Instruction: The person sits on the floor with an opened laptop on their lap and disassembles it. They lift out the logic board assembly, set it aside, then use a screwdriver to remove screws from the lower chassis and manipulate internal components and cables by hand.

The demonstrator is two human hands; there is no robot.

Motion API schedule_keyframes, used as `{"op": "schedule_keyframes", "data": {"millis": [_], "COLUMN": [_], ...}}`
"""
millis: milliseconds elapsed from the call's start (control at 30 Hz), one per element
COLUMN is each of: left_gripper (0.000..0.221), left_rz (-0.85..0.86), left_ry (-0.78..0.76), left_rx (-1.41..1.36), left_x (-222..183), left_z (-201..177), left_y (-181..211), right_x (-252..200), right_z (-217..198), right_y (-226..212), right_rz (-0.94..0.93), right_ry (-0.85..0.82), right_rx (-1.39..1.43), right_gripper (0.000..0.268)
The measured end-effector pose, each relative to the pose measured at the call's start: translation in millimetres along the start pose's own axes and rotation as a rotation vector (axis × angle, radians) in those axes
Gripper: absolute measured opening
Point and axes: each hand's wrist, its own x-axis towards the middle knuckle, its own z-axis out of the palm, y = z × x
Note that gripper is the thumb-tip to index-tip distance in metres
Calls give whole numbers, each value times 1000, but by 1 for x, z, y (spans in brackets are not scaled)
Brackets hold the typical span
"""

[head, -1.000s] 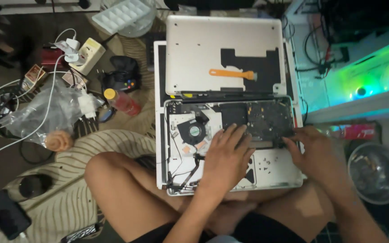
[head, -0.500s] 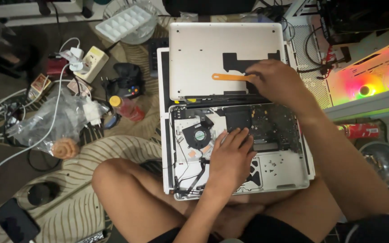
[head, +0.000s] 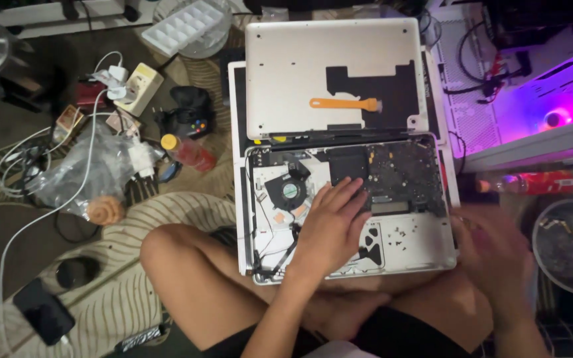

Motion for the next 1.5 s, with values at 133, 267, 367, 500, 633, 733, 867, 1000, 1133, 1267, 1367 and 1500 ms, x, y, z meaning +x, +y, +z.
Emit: {"op": "schedule_keyframes", "data": {"millis": [133, 267, 367, 500, 633, 733, 867, 1000, 1133, 1267, 1367, 1500], "left_gripper": [28, 26, 31, 88, 73, 72, 69, 61, 62, 62, 58, 53], "left_rz": [-41, -42, -92, -290, -252, -215, -193, -152, -209, -75, -68, -54], "left_ry": [55, 225, 299, 108, 59, 22, 94, 221, 153, -29, -69, -31], "left_rx": [-68, 11, 263, 667, 681, 731, 716, 636, 582, 660, 652, 618], "left_x": [-6, -19, -21, -24, -19, -16, -18, -25, -25, -18, -15, -16], "left_z": [-15, -36, -52, -54, -56, -62, -78, -89, -75, -60, -54, -51], "left_y": [11, 11, 3, -35, -39, -36, -15, 4, 10, -8, -25, -20], "right_x": [-48, -106, -146, -159, -156, -164, -162, -160, -163, -167, -178, -192], "right_z": [-14, -6, 11, 18, 11, 15, 8, 4, 15, 29, 41, 48], "right_y": [16, 50, 88, 81, 68, 79, 73, 65, 70, 73, 85, 114], "right_rz": [-35, 132, 183, 263, 252, 261, 275, 291, 274, 260, 89, -173], "right_ry": [21, 159, 220, 177, 177, 197, 201, 196, 186, 222, 290, 316], "right_rx": [-94, 67, -21, 69, 60, 34, 94, 128, 69, 78, 28, -265], "right_gripper": [15, 12, 5, 11, 12, 14, 14, 14, 13, 13, 19, 33]}}
